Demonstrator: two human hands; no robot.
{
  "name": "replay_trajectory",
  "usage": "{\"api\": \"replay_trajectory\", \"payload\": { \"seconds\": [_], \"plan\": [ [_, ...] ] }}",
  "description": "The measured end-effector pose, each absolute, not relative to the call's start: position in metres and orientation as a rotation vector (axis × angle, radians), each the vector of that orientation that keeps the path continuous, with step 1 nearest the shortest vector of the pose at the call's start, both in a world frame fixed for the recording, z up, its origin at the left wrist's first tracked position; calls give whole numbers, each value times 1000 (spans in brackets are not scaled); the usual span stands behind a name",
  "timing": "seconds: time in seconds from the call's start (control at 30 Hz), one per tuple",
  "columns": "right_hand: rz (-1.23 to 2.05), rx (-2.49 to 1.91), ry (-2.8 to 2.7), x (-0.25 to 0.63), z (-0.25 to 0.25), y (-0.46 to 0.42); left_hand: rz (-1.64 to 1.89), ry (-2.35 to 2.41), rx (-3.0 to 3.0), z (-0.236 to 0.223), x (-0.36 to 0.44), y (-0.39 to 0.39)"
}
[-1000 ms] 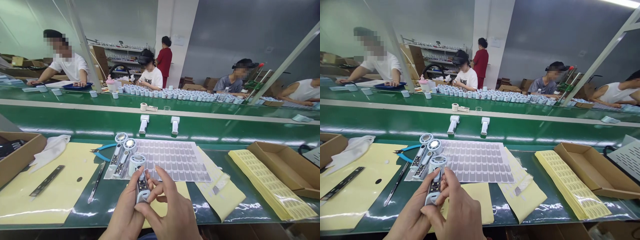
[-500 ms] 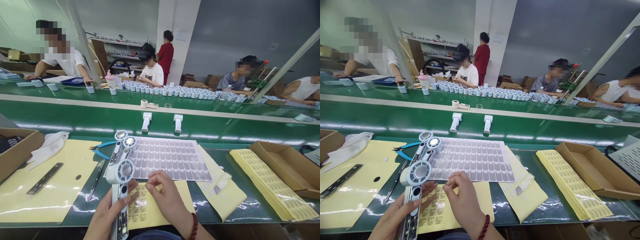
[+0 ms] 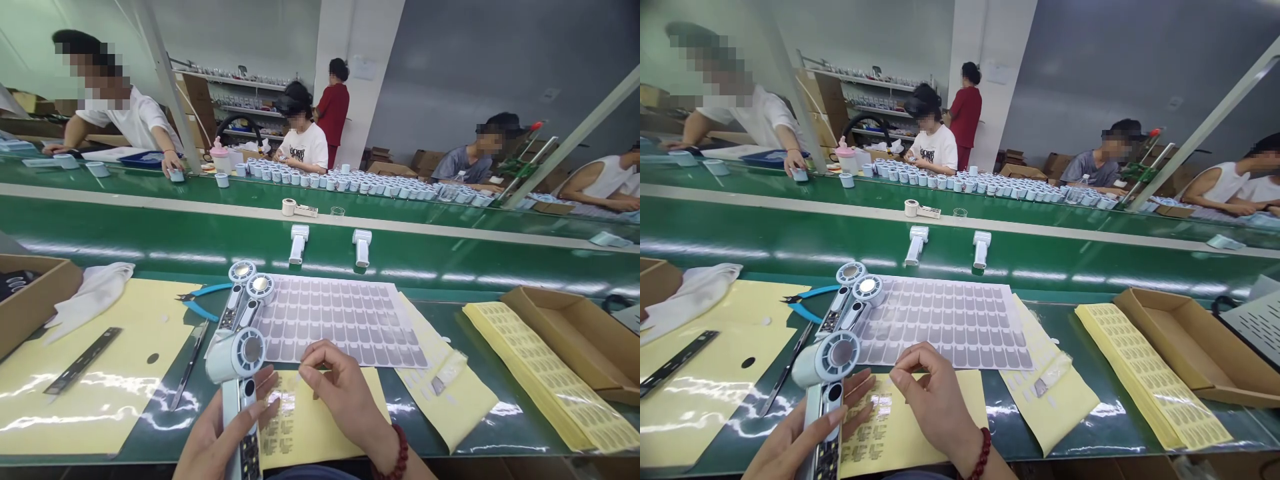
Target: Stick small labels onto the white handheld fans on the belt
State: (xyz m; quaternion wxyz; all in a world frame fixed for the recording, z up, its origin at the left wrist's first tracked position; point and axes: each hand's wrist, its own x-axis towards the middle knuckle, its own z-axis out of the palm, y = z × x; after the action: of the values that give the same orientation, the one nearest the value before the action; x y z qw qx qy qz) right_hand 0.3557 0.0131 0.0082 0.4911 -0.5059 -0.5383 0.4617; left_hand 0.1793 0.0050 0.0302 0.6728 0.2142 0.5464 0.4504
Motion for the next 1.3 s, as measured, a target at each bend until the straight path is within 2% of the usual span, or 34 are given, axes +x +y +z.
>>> {"api": "replay_trajectory", "payload": {
  "seconds": [0.23, 0.43, 0.63, 0.8, 1.0, 1.07, 1.23, 1.3],
  "plan": [
    [1326, -1105, -1229, 349, 54, 4, 1016, 1102, 430, 45, 198, 30],
    [1188, -1302, -1371, 345, 64, 9, 1047, 1027, 404, 52, 216, 45],
    [1118, -1305, -1452, 349, 59, 17, 1064, 1061, 402, 58, 222, 53],
    [875, -1312, -1637, 352, 54, 19, 1007, 969, 452, 58, 221, 54],
    [1099, -1121, -1141, 361, 51, 22, 856, 891, 623, 63, 218, 57],
    [1071, -1121, -1057, 374, 52, 24, 824, 950, 687, 70, 216, 77],
    [389, -2126, -1537, 437, 51, 32, 893, 1287, 884, 102, 222, 172],
    [258, -2383, -1538, 464, 47, 31, 952, 1320, 928, 112, 225, 209]
  ]
}}
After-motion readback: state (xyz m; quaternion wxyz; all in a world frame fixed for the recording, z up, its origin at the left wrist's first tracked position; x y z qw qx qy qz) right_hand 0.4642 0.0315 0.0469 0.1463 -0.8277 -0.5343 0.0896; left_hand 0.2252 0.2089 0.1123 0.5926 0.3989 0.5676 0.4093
